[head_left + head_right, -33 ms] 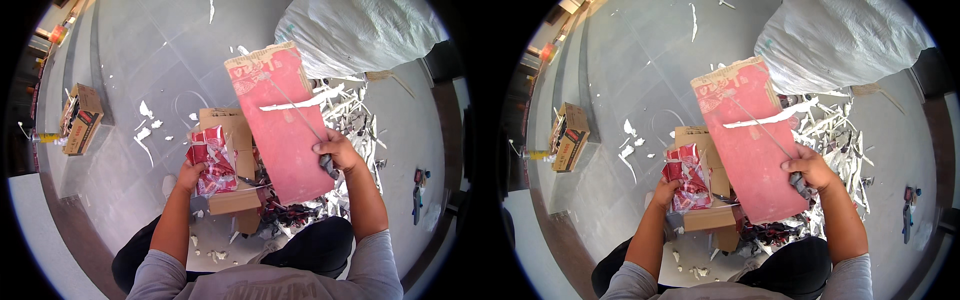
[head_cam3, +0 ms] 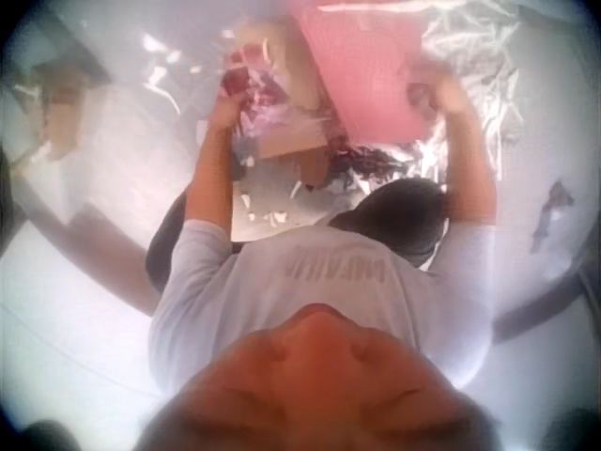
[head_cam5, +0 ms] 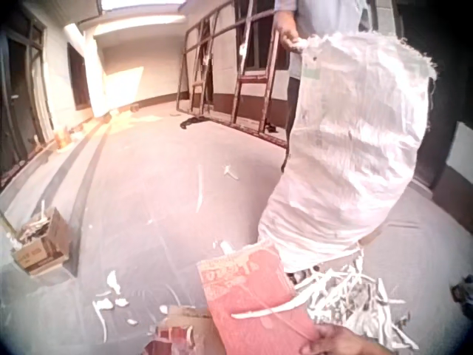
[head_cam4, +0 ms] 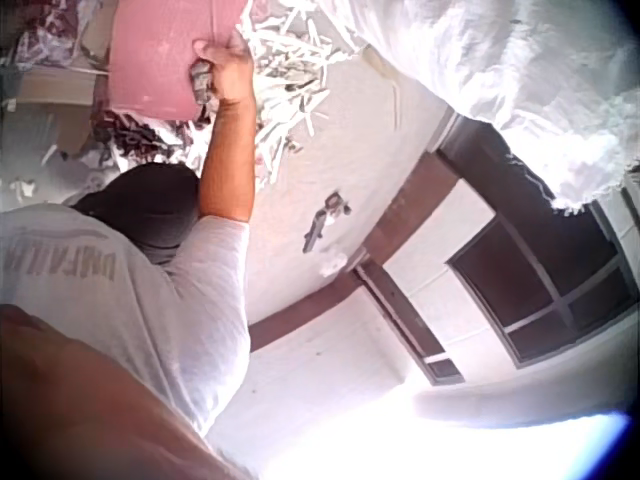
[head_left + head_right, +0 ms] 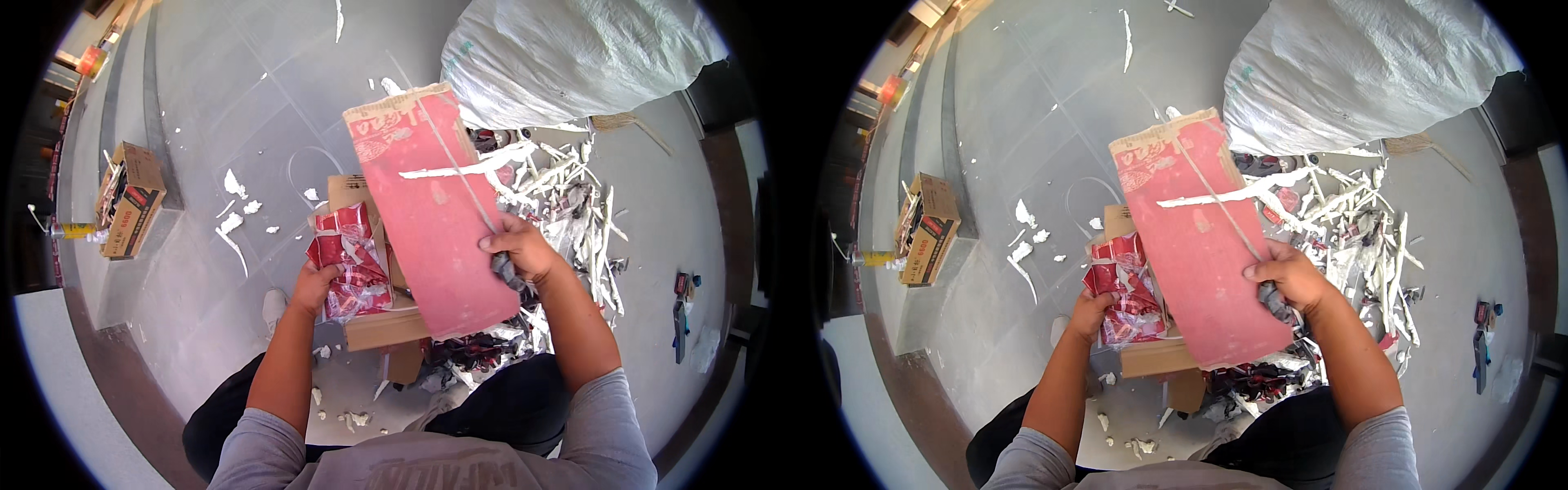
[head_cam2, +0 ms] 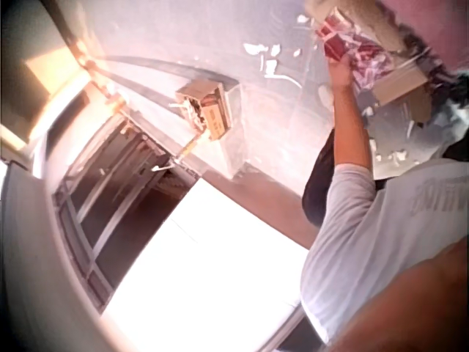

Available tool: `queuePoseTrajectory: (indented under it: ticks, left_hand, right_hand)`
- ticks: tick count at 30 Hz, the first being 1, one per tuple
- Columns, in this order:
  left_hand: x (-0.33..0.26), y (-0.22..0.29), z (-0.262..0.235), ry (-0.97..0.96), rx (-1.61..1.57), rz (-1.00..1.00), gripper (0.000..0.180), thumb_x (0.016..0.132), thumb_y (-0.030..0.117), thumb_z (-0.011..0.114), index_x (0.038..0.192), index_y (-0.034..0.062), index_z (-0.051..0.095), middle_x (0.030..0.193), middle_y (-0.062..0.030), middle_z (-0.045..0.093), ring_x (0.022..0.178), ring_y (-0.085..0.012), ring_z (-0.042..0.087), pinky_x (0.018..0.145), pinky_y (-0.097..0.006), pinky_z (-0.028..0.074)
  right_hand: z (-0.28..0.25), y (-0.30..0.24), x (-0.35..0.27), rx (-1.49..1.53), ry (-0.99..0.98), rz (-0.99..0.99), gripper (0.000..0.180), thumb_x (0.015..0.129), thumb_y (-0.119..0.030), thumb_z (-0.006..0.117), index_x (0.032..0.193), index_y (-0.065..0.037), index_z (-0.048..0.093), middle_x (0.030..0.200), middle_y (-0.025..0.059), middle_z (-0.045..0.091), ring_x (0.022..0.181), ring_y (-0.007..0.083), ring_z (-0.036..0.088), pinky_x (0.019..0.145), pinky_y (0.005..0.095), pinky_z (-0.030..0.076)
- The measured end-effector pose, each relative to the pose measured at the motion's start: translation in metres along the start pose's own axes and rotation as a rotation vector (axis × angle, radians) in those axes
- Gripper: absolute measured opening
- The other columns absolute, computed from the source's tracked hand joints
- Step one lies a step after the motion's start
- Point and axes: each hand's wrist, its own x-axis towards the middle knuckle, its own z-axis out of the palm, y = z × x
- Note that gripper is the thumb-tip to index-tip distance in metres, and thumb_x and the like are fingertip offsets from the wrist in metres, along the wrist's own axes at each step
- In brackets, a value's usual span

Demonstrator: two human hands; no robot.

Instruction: The person gathers scattered debris including cardboard, plastic, and foam pieces from the floor using two flat cardboard pieces as makeshift scoops. They repeatedly scoop debris into a large white sack held by another person, then continue to collect remaining fragments until the floor is mostly clear.

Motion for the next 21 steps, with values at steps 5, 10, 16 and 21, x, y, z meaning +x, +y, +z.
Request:
queuePoseTrajectory:
  ticks: [5,10,16,21]
  left_hand:
    - [0.004,-0.007,0.013,-0.121,-0.077,0.034,0.044,0.100,0.031,0.057,0.136,0.0052,0.060,0.120,-0.0096,0.072,0.107,-0.0222,0.070,0.098,-0.039,0.054]
    - [-0.038,0.019,0.054,-0.175,-0.246,-0.091,0.057,0.096,0.027,0.067,0.145,0.0016,0.051,0.134,-0.0129,0.066,0.119,-0.0262,0.066,0.106,-0.043,0.051]
    - [-0.040,0.030,0.022,-0.058,-0.023,-0.118,0.055,0.087,0.004,0.072,0.138,-0.0014,0.054,0.128,-0.0160,0.068,0.113,-0.0299,0.069,0.099,-0.043,0.056]
    - [-0.029,0.088,-0.007,-0.074,0.028,0.032,0.049,0.089,0.004,0.068,0.136,-0.0016,0.055,0.125,-0.0154,0.069,0.109,-0.0289,0.070,0.098,-0.042,0.057]
  right_hand:
    - [0.110,0.092,0.072,-0.054,0.057,-0.019,0.048,0.089,-0.014,0.072,0.130,0.006,0.060,0.114,0.0176,0.072,0.099,0.0229,0.070,0.088,0.0362,0.055]
    - [0.123,0.127,0.079,-0.198,0.149,-0.184,0.040,0.088,-0.019,0.072,0.119,0.005,0.065,0.105,0.0179,0.073,0.097,0.0249,0.070,0.088,0.0364,0.054]
    - [0.065,0.106,0.058,-0.495,0.213,-0.183,0.050,0.092,-0.050,0.072,0.090,0.000,0.070,0.086,0.0207,0.071,0.083,0.0330,0.069,0.078,0.0420,0.053]
    - [-0.107,0.156,0.006,-0.951,0.818,0.246,0.101,0.074,-0.069,0.078,0.154,-0.013,0.049,0.157,0.0253,0.041,0.142,0.0443,0.044,0.115,0.0494,0.040]
